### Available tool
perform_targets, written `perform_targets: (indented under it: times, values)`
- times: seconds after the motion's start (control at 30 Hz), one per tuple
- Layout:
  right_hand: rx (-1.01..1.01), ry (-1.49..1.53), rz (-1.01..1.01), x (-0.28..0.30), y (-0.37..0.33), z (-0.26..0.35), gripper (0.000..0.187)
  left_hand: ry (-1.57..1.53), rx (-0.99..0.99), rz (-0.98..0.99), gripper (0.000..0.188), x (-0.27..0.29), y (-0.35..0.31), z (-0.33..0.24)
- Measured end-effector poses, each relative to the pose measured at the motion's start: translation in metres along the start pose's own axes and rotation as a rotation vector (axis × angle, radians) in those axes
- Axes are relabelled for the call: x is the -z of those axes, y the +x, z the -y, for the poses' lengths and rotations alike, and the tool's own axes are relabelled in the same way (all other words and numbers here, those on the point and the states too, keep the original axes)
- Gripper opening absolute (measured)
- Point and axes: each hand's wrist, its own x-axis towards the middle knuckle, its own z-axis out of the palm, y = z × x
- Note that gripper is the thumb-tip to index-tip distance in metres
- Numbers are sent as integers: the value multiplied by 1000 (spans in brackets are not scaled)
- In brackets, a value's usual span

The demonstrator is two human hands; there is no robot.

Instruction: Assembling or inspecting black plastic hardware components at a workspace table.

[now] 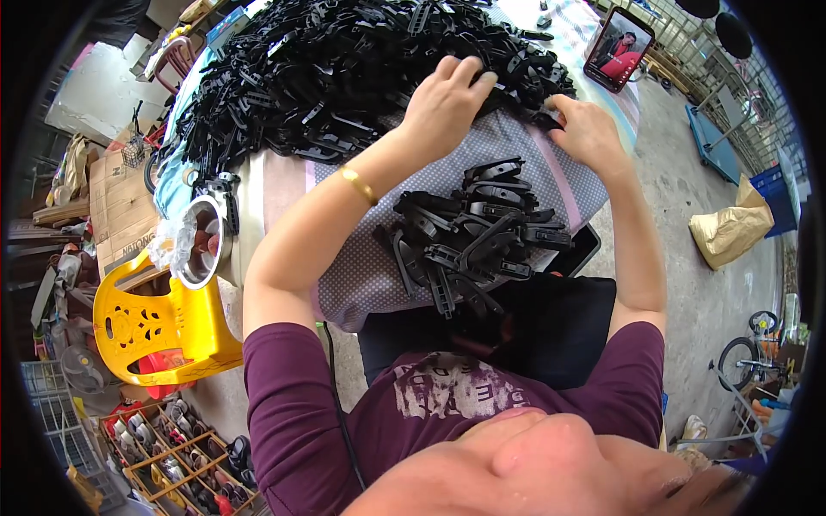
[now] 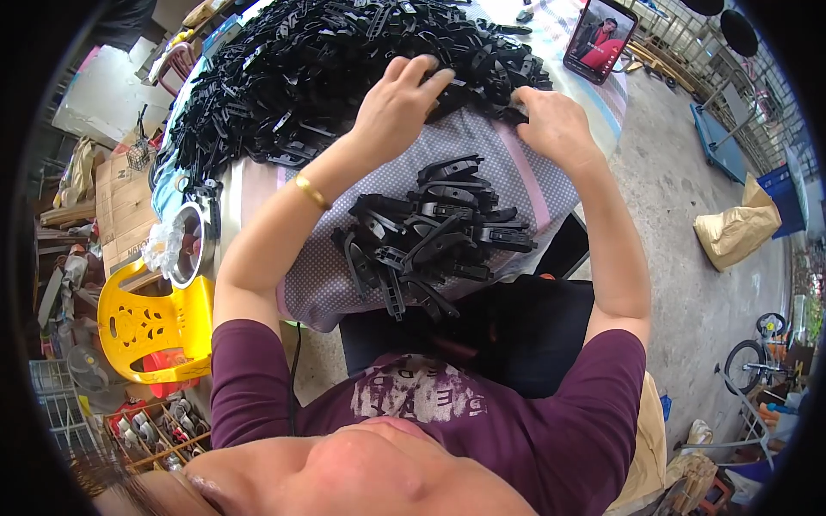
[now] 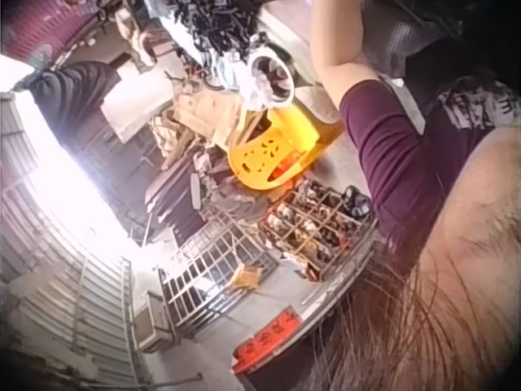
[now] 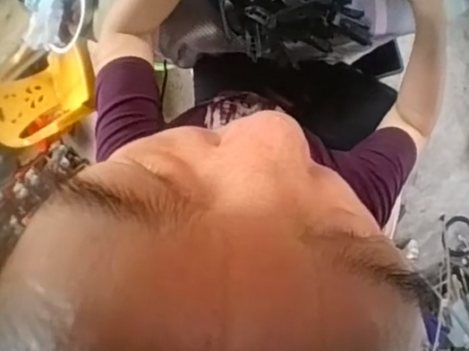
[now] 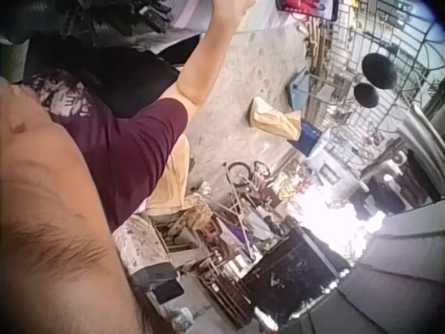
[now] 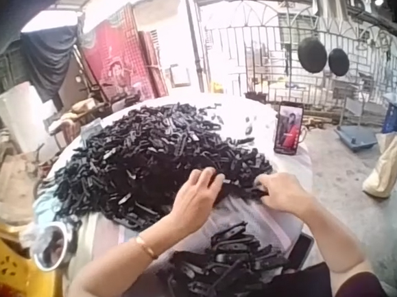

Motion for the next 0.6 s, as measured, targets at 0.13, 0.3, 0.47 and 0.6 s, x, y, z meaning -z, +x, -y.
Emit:
perform_targets:
  times: [0.13,0.3,0.47,0.6]
  values:
    - [-9,184,9,4,-1,7,28,20,-51,144,49,-14,10,-1]
    - [62,296,-79,-18,12,-3,30,46,-55,175,48,-15,18,-16]
    - [37,158,112,2,7,-12,29,-23,-284,313,26,-27,28,-27]
    - [35,93,121,3,4,-31,30,-90,-358,258,21,-30,35,-29]
